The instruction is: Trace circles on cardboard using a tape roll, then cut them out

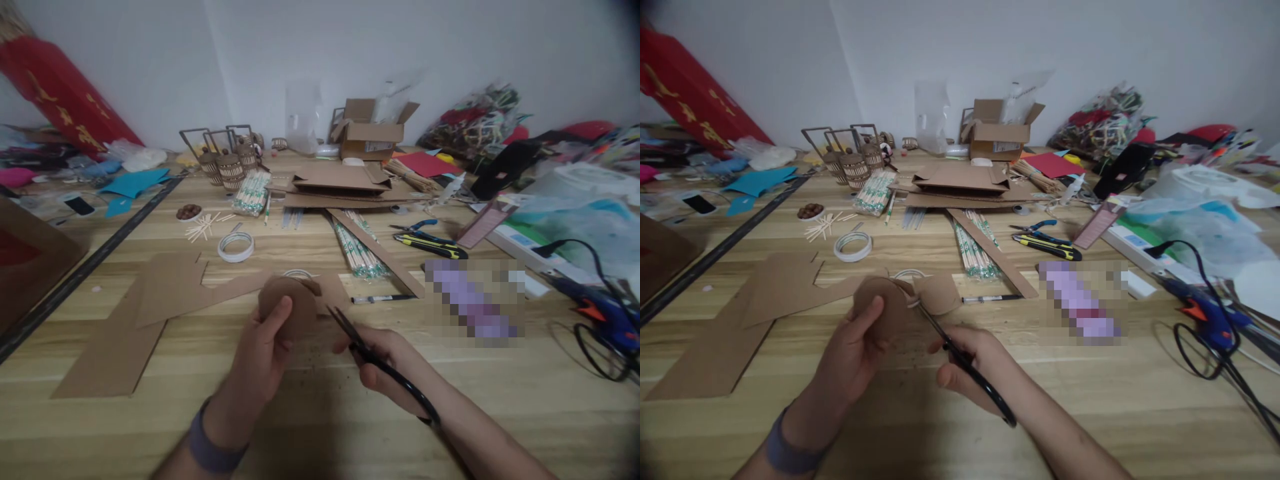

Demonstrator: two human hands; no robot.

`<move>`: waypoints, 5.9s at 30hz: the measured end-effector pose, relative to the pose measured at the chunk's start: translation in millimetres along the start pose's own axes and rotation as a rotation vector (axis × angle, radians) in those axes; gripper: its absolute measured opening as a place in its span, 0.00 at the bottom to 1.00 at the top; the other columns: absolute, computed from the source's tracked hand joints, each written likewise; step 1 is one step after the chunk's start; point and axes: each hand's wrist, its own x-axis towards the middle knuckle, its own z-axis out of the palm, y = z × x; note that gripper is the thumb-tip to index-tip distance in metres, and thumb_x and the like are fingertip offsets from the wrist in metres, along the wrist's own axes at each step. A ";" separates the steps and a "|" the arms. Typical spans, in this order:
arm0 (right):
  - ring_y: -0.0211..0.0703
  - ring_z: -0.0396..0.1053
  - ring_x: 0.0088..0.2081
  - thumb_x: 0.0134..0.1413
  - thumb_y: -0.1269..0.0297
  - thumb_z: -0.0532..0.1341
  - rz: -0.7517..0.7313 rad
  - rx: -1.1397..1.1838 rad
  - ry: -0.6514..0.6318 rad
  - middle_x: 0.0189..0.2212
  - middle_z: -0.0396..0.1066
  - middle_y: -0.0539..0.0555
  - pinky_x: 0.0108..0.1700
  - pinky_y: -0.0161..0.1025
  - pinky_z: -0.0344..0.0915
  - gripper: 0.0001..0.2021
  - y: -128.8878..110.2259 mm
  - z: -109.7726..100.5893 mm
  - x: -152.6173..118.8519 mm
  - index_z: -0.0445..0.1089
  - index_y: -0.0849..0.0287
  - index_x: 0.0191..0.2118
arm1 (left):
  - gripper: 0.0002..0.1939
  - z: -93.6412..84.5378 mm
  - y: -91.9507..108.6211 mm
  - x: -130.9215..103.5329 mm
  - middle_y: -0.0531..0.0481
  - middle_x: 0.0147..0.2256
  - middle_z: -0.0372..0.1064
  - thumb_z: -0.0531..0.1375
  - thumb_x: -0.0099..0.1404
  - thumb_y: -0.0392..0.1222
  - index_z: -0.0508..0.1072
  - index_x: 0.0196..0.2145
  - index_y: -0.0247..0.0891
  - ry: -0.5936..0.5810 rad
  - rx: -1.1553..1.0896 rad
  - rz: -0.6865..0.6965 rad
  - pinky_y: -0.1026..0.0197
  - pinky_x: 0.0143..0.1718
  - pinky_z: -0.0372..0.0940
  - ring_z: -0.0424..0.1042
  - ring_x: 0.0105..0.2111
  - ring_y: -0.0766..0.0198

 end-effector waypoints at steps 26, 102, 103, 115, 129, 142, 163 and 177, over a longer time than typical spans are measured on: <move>0.36 0.55 0.21 0.60 0.42 0.60 0.004 0.018 0.221 0.21 0.56 0.45 0.23 0.34 0.53 0.20 -14.0 -9.1 -0.2 0.66 0.57 0.34 | 0.24 7.6 -5.1 -4.6 0.45 0.36 0.83 0.78 0.43 0.49 0.81 0.36 0.35 -0.150 0.015 -0.018 0.57 0.44 0.71 0.80 0.41 0.50; 0.34 0.47 0.22 0.53 0.28 0.59 -0.033 0.180 -0.051 0.20 0.51 0.43 0.24 0.34 0.45 0.32 -18.2 4.1 -2.8 0.64 0.58 0.29 | 0.15 4.1 -11.9 -15.9 0.51 0.31 0.80 0.73 0.53 0.51 0.82 0.34 0.38 -0.373 0.285 0.006 0.62 0.34 0.67 0.73 0.30 0.61; 0.34 0.47 0.22 0.53 0.28 0.59 -0.049 0.187 -0.051 0.20 0.51 0.43 0.24 0.34 0.46 0.32 -18.1 4.4 -2.7 0.64 0.58 0.30 | 0.15 4.0 -11.8 -16.0 0.51 0.31 0.79 0.72 0.53 0.51 0.82 0.34 0.38 -0.382 0.277 0.005 0.62 0.34 0.67 0.73 0.30 0.61; 0.33 0.46 0.23 0.53 0.28 0.58 -0.057 0.150 -0.073 0.21 0.50 0.44 0.24 0.33 0.45 0.32 -17.4 0.4 -2.8 0.59 0.57 0.26 | 0.18 1.6 -11.0 -15.7 0.49 0.32 0.79 0.72 0.53 0.53 0.82 0.36 0.38 -0.389 0.309 -0.011 0.61 0.35 0.67 0.74 0.32 0.59; 0.35 0.44 0.24 0.45 0.22 0.59 0.000 0.064 -0.082 0.22 0.48 0.44 0.23 0.34 0.41 0.36 -15.6 -1.7 -6.2 0.62 0.58 0.28 | 0.18 2.3 -14.0 -15.7 0.51 0.31 0.79 0.72 0.53 0.54 0.83 0.35 0.38 -0.408 0.335 0.018 0.63 0.33 0.67 0.73 0.30 0.61; 0.35 0.46 0.25 0.48 0.22 0.56 -0.018 0.065 -0.056 0.23 0.49 0.46 0.25 0.34 0.44 0.36 -13.2 1.5 -4.0 0.57 0.57 0.25 | 0.16 1.6 -14.1 -14.0 0.51 0.31 0.79 0.72 0.55 0.52 0.83 0.36 0.38 -0.440 0.331 0.013 0.63 0.33 0.67 0.73 0.30 0.61; 0.34 0.44 0.25 0.49 0.24 0.57 -0.025 0.113 -0.069 0.23 0.48 0.45 0.24 0.33 0.43 0.35 -9.1 -0.3 -4.0 0.58 0.58 0.25 | 0.21 -4.4 -17.2 -6.6 0.50 0.32 0.79 0.74 0.52 0.56 0.82 0.37 0.37 -0.427 0.331 -0.041 0.63 0.34 0.67 0.73 0.31 0.62; 0.34 0.44 0.24 0.53 0.25 0.56 -0.084 0.156 -0.079 0.22 0.48 0.44 0.23 0.34 0.44 0.34 -11.9 0.7 -4.7 0.55 0.56 0.24 | 0.20 -3.9 -16.7 -8.4 0.50 0.32 0.79 0.72 0.55 0.55 0.82 0.37 0.36 -0.500 0.320 -0.017 0.64 0.34 0.66 0.71 0.31 0.62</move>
